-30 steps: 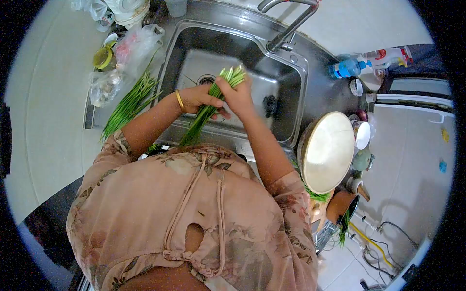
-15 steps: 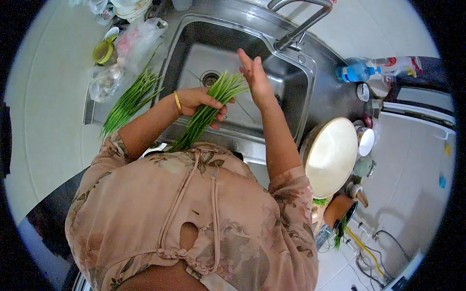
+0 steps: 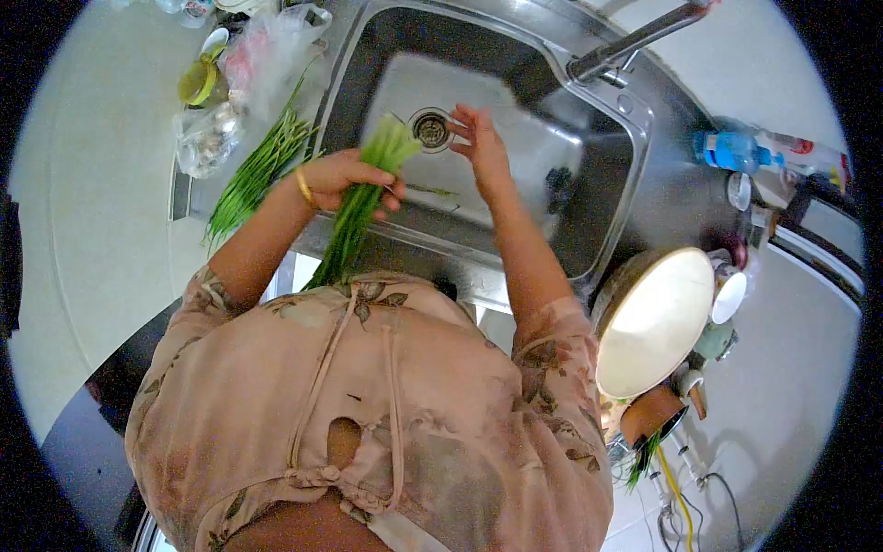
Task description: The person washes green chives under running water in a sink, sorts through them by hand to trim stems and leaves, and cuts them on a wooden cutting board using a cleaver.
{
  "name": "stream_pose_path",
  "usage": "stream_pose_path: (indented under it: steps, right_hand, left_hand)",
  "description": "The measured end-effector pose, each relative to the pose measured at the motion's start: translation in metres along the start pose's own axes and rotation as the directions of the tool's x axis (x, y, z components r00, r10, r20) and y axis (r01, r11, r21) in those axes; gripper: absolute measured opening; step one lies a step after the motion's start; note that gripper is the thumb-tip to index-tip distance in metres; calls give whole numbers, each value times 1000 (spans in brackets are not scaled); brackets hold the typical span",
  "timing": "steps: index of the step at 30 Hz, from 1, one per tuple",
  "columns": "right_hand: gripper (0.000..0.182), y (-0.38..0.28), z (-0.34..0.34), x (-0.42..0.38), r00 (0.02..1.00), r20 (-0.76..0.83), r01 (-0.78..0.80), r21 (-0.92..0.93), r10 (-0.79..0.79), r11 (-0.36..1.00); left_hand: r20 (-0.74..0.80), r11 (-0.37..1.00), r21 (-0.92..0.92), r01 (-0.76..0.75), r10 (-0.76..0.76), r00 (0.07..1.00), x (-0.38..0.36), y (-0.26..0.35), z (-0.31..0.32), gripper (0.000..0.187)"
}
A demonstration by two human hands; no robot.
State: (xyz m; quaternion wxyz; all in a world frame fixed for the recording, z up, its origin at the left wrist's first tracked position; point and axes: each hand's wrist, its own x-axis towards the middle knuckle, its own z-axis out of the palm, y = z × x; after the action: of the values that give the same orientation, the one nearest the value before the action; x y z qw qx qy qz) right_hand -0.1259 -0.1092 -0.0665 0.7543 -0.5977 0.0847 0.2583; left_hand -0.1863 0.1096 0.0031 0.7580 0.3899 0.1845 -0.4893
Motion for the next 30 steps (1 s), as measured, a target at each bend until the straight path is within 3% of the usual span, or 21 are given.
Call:
stream_pose_path:
  steps: [1, 2, 4, 7, 8, 11, 14, 17, 20, 26, 28, 30]
  right_hand:
    - [46, 24, -22, 15, 993, 30, -93, -372, 112, 923]
    - [36, 53, -41, 25, 974, 23, -147, -692, 225, 707]
    - [22, 100, -57, 28, 947, 159, 119, -981, 279, 156]
    - [21, 161, -52, 30, 936, 182, 185, -983, 301, 21]
    - [19, 171, -48, 30, 917, 279, 298, -954, 286, -27]
    - [17, 190, -33, 36, 909, 378, 402, -906, 174, -131]
    - [17, 195, -24, 42, 887, 450, 462, -868, 105, -180]
    - [17, 198, -20, 50, 893, 406, 439, -881, 192, -178]
    - [14, 207, -22, 51, 926, 358, 370, -922, 116, -111]
    - [15, 213, -20, 50, 914, 367, 395, -902, 173, -174]
    - [16, 186, -12, 40, 950, 289, 294, -956, 121, -20]
    - [16, 154, -11, 29, 970, 225, 203, -959, 98, 197]
  left_hand:
    - [6, 999, -9, -32, 32, 999, -6, -1, -10, 20]
    - [11, 998, -17, -64, 64, 998, -13, -2, -22, 18]
    - [-32, 992, -50, -115, 114, 993, -23, 0, -34, 14]
    - [-145, 982, -94, -164, 150, 978, -41, -2, -32, 12]
    - [-159, 979, -86, -184, 169, 973, -44, -4, -35, 12]
    - [-224, 976, -68, -206, 186, 957, -49, -10, -40, 12]
    - [-272, 973, -81, -214, 185, 944, -51, -13, -39, 12]
    - [-295, 970, -104, -219, 180, 938, -50, -17, -41, 12]
    - [-306, 970, -92, -224, 186, 934, -47, -19, -43, 13]
    - [-269, 979, -99, -179, 147, 952, -43, -14, -46, 12]
    - [-222, 993, -22, -114, 106, 969, -39, -14, -57, 14]
    - [-334, 989, -101, -106, 66, 940, -27, -12, -50, 17]
